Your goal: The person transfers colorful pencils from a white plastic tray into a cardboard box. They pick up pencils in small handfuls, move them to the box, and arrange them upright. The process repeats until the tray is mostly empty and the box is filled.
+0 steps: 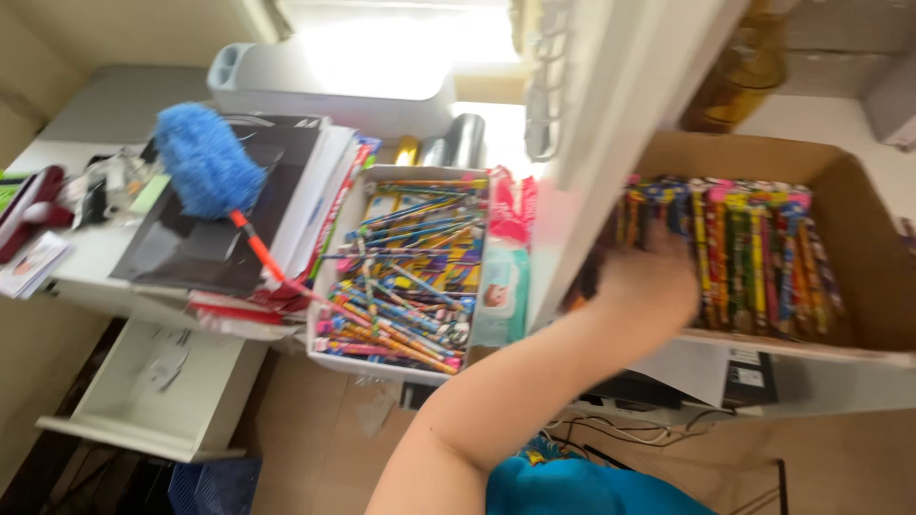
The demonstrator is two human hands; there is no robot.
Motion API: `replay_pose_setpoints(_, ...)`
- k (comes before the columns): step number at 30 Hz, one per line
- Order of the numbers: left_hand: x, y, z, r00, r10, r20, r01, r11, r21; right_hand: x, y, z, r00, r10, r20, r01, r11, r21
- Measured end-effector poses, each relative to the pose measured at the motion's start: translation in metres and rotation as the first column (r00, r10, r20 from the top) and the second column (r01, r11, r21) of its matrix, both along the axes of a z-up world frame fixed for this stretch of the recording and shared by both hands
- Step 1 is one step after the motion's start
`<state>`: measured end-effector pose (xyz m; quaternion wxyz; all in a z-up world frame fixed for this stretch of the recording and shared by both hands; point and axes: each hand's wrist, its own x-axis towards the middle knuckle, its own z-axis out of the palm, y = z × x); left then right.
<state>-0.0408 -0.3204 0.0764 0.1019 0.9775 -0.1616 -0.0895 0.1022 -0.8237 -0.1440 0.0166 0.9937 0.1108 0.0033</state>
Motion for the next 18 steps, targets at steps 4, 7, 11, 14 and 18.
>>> replay_pose_setpoints(4,-0.058,0.053,0.014,0.751,-0.627,0.205,0.648,0.642,-0.409,-0.062,0.039,0.000,0.913,0.188,-0.362,-0.208,0.978,-0.018)
replay_pose_setpoints(7,-0.072,0.139,0.016,0.555,-0.832,0.000,0.672,0.449,-0.589,-0.130,0.118,0.054,0.759,0.276,-0.590,-0.327,0.945,0.021)
replay_pose_setpoints(11,-0.024,0.227,0.018,0.852,-0.293,-0.434,0.177,0.941,-0.288,-0.179,0.276,0.151,0.552,0.325,-0.768,-0.407,0.909,0.091)
replay_pose_setpoints(14,0.040,0.286,-0.037,0.975,0.137,-0.174,-0.183,0.940,-0.289,-0.246,0.412,0.235,0.770,0.138,-0.623,0.014,0.973,0.232)
replay_pose_setpoints(18,0.094,0.325,-0.075,0.960,0.278,0.019,-0.274,0.955,-0.113,-0.247,0.490,0.237,0.727,0.166,-0.666,0.091,0.938,0.333)
